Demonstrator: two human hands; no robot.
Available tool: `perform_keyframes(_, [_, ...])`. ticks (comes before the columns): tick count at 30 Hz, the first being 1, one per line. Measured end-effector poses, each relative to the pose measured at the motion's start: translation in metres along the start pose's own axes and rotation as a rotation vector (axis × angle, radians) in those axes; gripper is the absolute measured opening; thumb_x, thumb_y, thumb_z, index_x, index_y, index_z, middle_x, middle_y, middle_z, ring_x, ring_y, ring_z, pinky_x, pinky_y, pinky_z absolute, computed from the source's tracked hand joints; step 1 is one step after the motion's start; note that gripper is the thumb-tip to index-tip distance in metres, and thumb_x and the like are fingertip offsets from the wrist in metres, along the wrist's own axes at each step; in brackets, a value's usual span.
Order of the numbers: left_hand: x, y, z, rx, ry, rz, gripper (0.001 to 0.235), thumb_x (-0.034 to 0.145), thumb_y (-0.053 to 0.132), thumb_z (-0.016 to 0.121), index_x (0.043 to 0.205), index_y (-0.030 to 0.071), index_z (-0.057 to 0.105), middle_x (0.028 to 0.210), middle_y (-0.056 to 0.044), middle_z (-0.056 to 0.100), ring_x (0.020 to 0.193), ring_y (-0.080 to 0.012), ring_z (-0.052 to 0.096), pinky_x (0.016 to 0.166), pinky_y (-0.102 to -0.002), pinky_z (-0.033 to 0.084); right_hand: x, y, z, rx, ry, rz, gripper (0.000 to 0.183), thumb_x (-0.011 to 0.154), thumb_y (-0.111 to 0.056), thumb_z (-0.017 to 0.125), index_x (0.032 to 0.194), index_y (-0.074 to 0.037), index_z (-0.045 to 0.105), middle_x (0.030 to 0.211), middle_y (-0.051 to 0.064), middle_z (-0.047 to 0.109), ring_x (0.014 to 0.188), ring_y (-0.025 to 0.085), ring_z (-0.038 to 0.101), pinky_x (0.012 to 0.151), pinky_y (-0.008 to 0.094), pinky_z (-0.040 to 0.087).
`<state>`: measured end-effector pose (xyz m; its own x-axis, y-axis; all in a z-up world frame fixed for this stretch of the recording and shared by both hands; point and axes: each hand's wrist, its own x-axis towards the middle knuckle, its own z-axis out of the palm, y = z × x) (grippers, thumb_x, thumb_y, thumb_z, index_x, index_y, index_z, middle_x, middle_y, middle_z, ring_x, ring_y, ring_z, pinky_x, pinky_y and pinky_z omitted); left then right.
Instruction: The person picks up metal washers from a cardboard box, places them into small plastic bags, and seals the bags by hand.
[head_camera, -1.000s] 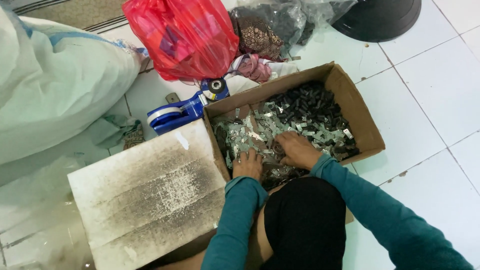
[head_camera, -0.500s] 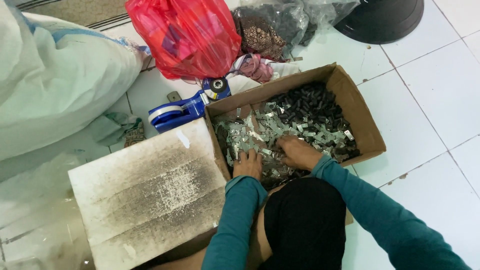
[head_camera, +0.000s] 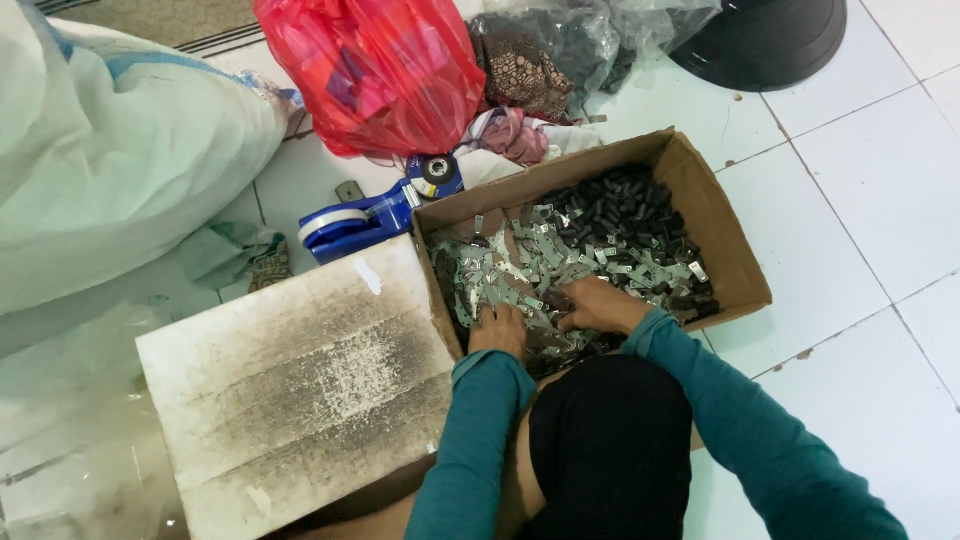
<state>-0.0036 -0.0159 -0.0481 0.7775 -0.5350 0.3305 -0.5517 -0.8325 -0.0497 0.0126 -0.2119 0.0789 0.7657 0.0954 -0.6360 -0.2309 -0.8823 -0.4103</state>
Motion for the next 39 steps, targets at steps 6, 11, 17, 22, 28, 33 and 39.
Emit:
perform_keyframes(6, [0.011,-0.004,0.003,0.096,0.144,-0.174,0.016,0.094,0.014,0.057,0.078,0.014,0.058,0.076,-0.003,0.049,0.071,-0.0199,0.058,0.047,-0.027,0.049,-0.004,-0.022,-0.018,0.124,0.015,-0.044,0.052,0.075,-0.043,0.088,0.107,-0.004,0.076,0.107,0.026,0.076,0.109,0.049,0.067,0.084,0.056,0.053])
perform_keyframes(11, [0.03,-0.012,-0.021,-0.014,0.145,-0.42,0.015,0.087,0.017,0.058,0.099,0.01,0.063,0.098,-0.009,0.058,0.082,-0.0239,0.062,0.056,-0.029,0.056,0.003,-0.074,-0.048,0.153,0.045,-0.165,0.043,0.088,-0.042,0.079,0.096,0.0,0.073,0.085,0.022,0.073,0.085,0.043,0.068,0.076,0.051,0.052])
perform_keyframes(17, [0.041,-0.034,-0.072,-0.7,0.019,-0.526,0.097,0.069,-0.003,0.072,0.156,0.001,0.029,0.151,-0.03,0.034,0.135,-0.0517,0.04,0.115,-0.058,0.041,0.04,-0.1,-0.053,0.006,0.1,-0.279,0.029,0.086,-0.032,0.074,0.098,-0.004,0.075,0.096,0.022,0.075,0.094,0.042,0.07,0.083,0.051,0.055])
perform_keyframes(22, [0.056,-0.074,-0.125,-1.078,-0.176,-0.787,0.074,0.094,-0.01,0.045,0.161,0.018,0.027,0.154,-0.016,0.045,0.138,-0.0367,0.05,0.113,-0.065,0.038,0.054,-0.1,-0.054,-0.003,0.121,-0.193,0.031,0.089,-0.011,0.062,0.115,-0.008,0.078,0.114,0.022,0.075,0.108,0.045,0.069,0.092,0.053,0.057])
perform_keyframes(28, [0.052,-0.12,-0.155,-1.393,-0.036,-0.613,0.068,0.095,-0.024,0.03,0.152,0.01,0.042,0.151,-0.025,0.044,0.131,-0.0433,0.056,0.11,-0.052,0.055,0.092,-0.086,-0.03,-0.103,0.275,-0.219,0.029,0.092,-0.008,0.06,0.113,-0.01,0.079,0.108,0.019,0.077,0.102,0.039,0.073,0.085,0.046,0.061])
perform_keyframes(33, [0.053,-0.13,-0.153,-1.352,0.0,-0.604,0.059,0.098,-0.014,0.032,0.153,0.007,0.038,0.141,-0.028,0.05,0.124,-0.0413,0.062,0.106,-0.049,0.06,0.076,-0.139,-0.038,-0.401,0.35,-0.255,0.036,0.087,-0.009,0.063,0.122,-0.006,0.073,0.116,0.024,0.068,0.11,0.044,0.064,0.08,0.056,0.061])
perform_keyframes(39, [0.041,-0.136,-0.142,-1.229,0.036,-0.5,0.056,0.097,-0.011,0.035,0.15,0.007,0.042,0.135,-0.025,0.056,0.12,-0.0374,0.065,0.102,-0.045,0.063,0.114,-0.133,0.029,-0.482,0.223,-0.17,0.071,0.08,-0.022,0.076,0.147,-0.018,0.054,0.142,0.024,0.046,0.129,0.043,0.044,0.089,0.062,0.055])
